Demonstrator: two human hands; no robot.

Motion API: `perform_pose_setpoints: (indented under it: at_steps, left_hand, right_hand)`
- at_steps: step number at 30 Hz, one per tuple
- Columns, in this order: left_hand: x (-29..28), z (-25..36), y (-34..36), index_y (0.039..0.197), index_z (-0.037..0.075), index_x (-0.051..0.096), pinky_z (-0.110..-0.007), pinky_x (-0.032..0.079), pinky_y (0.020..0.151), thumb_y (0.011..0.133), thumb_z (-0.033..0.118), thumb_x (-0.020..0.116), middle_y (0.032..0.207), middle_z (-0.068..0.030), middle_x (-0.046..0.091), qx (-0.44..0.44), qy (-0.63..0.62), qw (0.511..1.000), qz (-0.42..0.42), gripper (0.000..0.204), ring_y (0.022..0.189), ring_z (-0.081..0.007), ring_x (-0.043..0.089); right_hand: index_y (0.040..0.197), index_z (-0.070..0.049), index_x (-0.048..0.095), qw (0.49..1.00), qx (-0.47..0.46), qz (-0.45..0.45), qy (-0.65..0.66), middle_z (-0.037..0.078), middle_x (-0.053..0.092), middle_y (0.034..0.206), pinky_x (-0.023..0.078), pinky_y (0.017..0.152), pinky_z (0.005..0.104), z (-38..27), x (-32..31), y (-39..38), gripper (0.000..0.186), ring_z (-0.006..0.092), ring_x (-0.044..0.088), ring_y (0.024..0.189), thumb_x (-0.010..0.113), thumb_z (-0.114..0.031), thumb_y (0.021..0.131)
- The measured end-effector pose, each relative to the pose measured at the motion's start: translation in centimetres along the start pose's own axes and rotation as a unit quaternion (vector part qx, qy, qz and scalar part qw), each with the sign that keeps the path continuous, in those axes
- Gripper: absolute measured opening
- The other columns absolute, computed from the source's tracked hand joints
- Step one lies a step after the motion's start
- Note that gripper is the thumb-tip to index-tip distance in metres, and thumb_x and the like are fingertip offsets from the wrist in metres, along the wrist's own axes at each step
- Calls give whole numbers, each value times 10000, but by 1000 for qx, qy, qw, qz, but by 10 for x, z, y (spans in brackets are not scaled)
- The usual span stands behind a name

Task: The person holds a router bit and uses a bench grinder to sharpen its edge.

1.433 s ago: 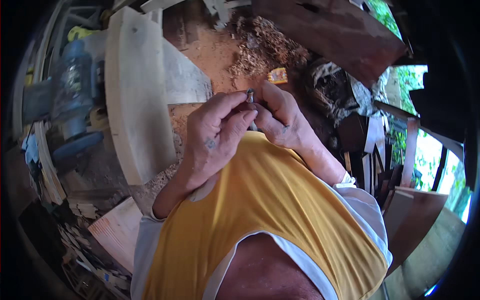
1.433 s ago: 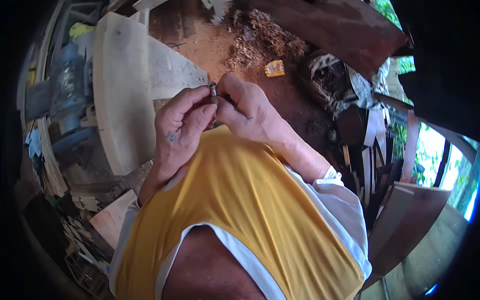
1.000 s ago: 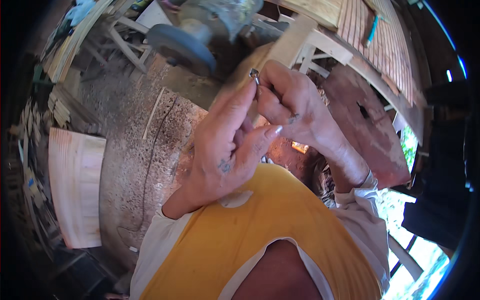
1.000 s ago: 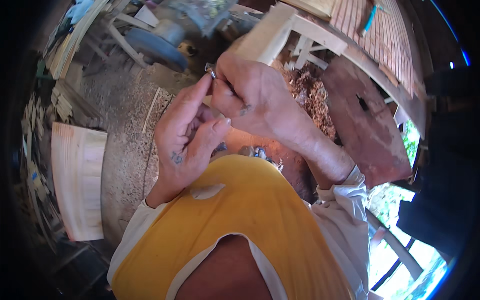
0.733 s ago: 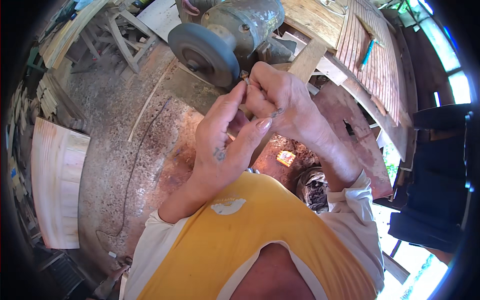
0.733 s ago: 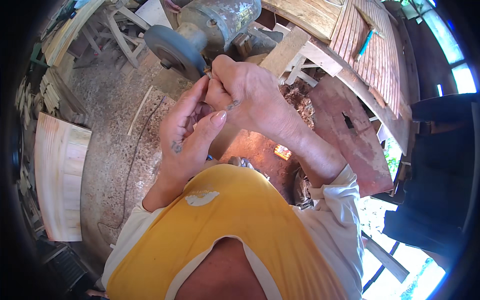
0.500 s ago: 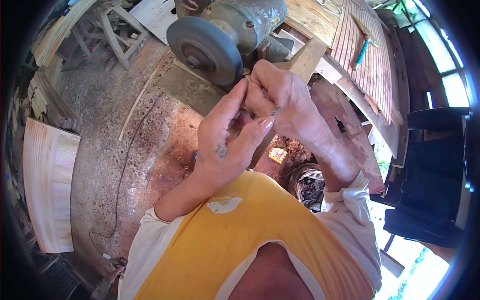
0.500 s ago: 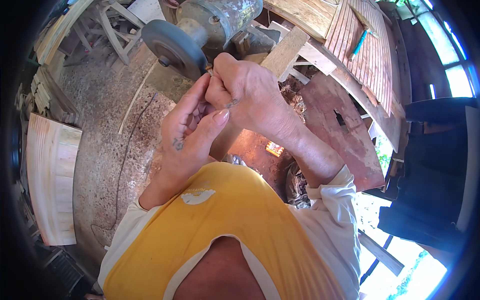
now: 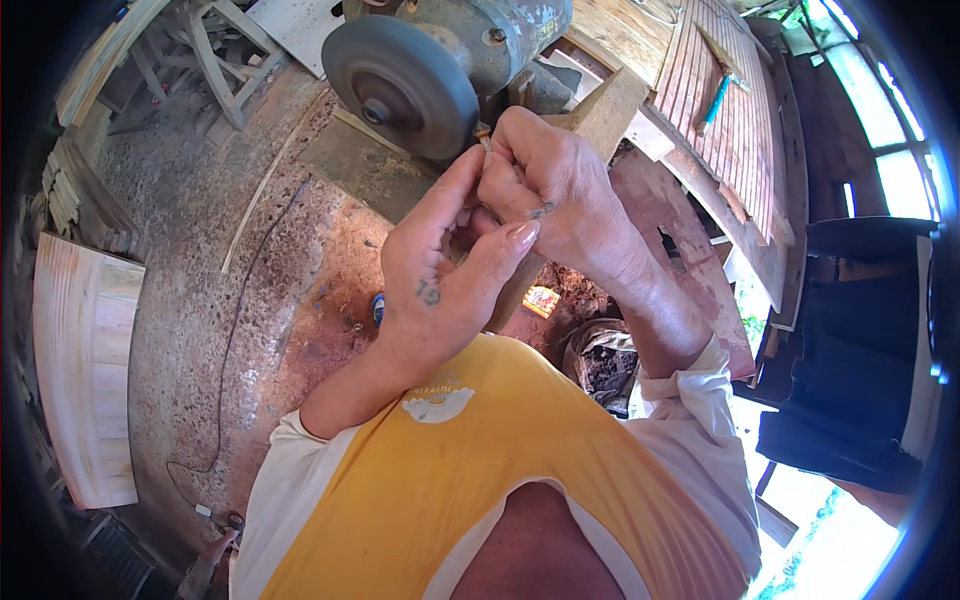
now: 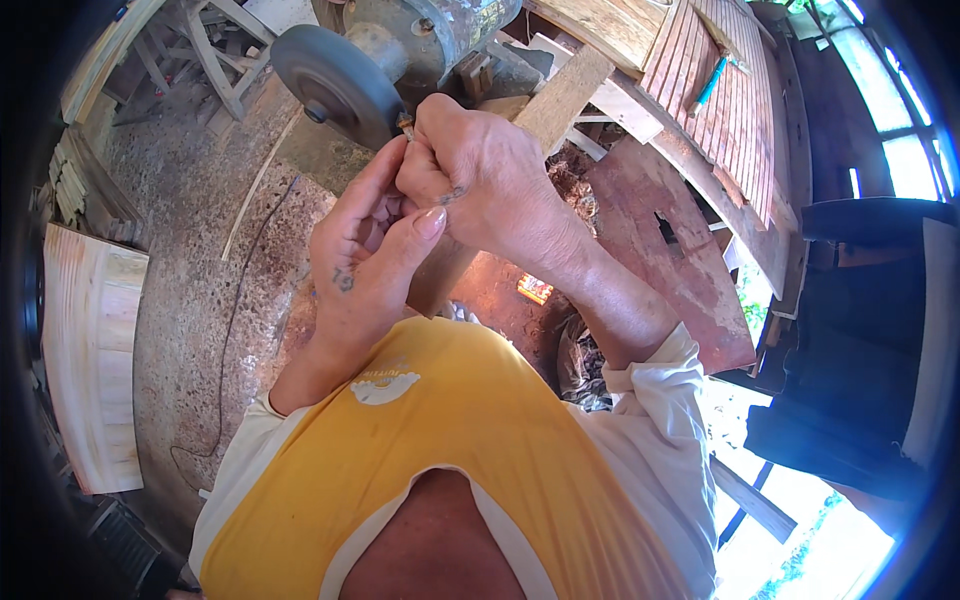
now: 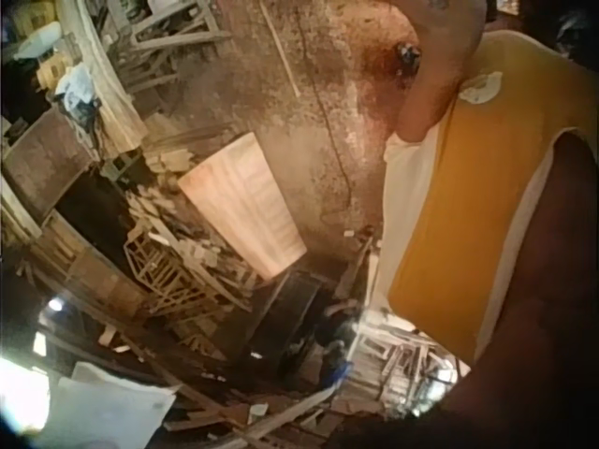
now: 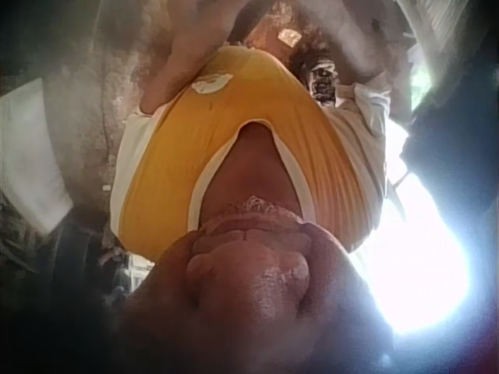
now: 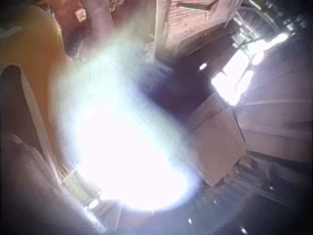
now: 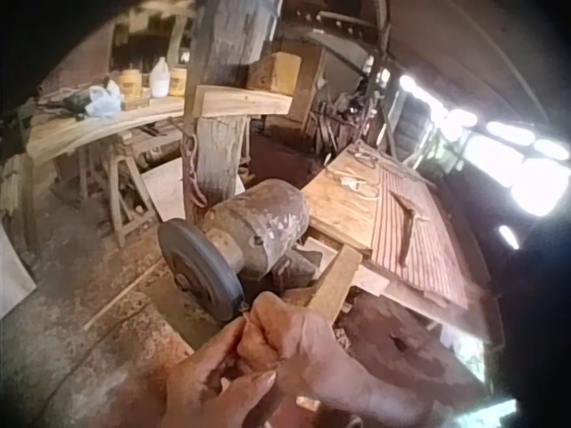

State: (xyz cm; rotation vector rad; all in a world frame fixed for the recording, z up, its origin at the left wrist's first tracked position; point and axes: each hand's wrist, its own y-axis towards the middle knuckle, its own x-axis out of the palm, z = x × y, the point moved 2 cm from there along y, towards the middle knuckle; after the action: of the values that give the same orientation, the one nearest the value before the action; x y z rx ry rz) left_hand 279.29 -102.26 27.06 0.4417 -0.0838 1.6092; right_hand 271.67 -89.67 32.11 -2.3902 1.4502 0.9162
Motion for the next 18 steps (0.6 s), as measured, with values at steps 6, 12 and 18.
perform_pose_setpoints:
  at_steps: [6,12,18]
  left_hand:
    - [-1,-1,1,1427,-133,421,-268,497,887,879,77,734,1177,-128,632,-13,2,1000,-9,665,1022,-123,595]
    - [-1,0,1,1422,-133,427,-261,500,861,871,75,739,1145,-114,633,-7,-4,1000,-3,667,992,-111,591]
    - [-1,3,1,1418,-142,425,-240,496,811,866,69,741,1050,-71,619,1,-12,1000,-13,670,906,-79,563]
  right_hand:
    - [751,-47,417,1000,-19,2,-11,4,458,591,407,542,299,2,0,3,280,106,438,578,673,-160,746]
    - [745,-48,416,1000,-5,-3,-26,9,459,597,408,536,303,-2,-1,3,264,102,441,584,660,-151,752]
    - [735,-42,409,1000,9,-12,-10,26,460,604,414,534,305,-3,1,3,238,111,451,584,631,-121,769]
